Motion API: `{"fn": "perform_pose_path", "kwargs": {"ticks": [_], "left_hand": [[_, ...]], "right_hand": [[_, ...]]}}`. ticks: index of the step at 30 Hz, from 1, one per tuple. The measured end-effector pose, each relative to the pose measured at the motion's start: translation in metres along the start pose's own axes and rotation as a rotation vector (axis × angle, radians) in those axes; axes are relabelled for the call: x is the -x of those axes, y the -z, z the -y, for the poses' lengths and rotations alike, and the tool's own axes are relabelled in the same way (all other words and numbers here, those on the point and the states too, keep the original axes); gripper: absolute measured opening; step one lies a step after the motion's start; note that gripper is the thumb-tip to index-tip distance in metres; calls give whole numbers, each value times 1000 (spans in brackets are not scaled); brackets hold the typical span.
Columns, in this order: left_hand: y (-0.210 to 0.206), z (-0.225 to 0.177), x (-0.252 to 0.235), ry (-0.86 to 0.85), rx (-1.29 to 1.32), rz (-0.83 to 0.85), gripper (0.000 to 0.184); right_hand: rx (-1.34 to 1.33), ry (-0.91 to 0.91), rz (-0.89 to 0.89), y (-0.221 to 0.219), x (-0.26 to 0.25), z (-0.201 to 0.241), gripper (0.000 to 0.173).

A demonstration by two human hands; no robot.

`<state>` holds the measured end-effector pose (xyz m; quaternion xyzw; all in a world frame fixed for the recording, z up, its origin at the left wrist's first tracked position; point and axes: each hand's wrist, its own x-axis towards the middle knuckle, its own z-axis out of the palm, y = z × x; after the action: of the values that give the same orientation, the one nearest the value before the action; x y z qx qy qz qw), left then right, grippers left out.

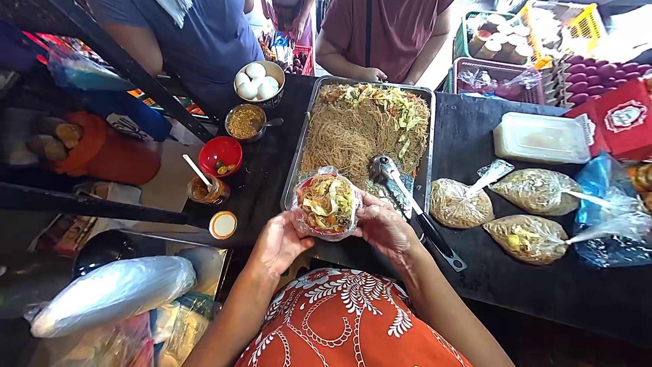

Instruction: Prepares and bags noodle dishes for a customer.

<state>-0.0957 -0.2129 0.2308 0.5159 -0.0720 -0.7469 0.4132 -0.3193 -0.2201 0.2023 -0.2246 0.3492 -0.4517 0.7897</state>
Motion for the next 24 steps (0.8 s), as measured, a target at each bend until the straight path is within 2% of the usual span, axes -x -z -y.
{"fn": "perform_pose_path", "kwargs": {"ticks": [3, 7, 10, 17, 20, 24], "left_hand": [[0, 13, 8, -47, -55, 20, 40], [-4, 18, 8, -306, -155, -37, 23], [-4, 17, 8, -411, -188, -59, 23], [-7, 9, 8, -436, -104, -107, 32], [-7, 5, 8, -386, -36, -125, 38], [1, 8, 3, -346, -74, -57, 32]], "right_hand": [[18, 46, -16, -5, -1, 1, 62], [75, 84, -50, -10, 0, -1, 63], [97, 94, -51, -10, -2, -4, 63], [95, 10, -63, -12, -4, -6, 65], [104, -4, -64, -13, -5, -6, 63], [69, -17, -17, -13, -7, -5, 69]]}}
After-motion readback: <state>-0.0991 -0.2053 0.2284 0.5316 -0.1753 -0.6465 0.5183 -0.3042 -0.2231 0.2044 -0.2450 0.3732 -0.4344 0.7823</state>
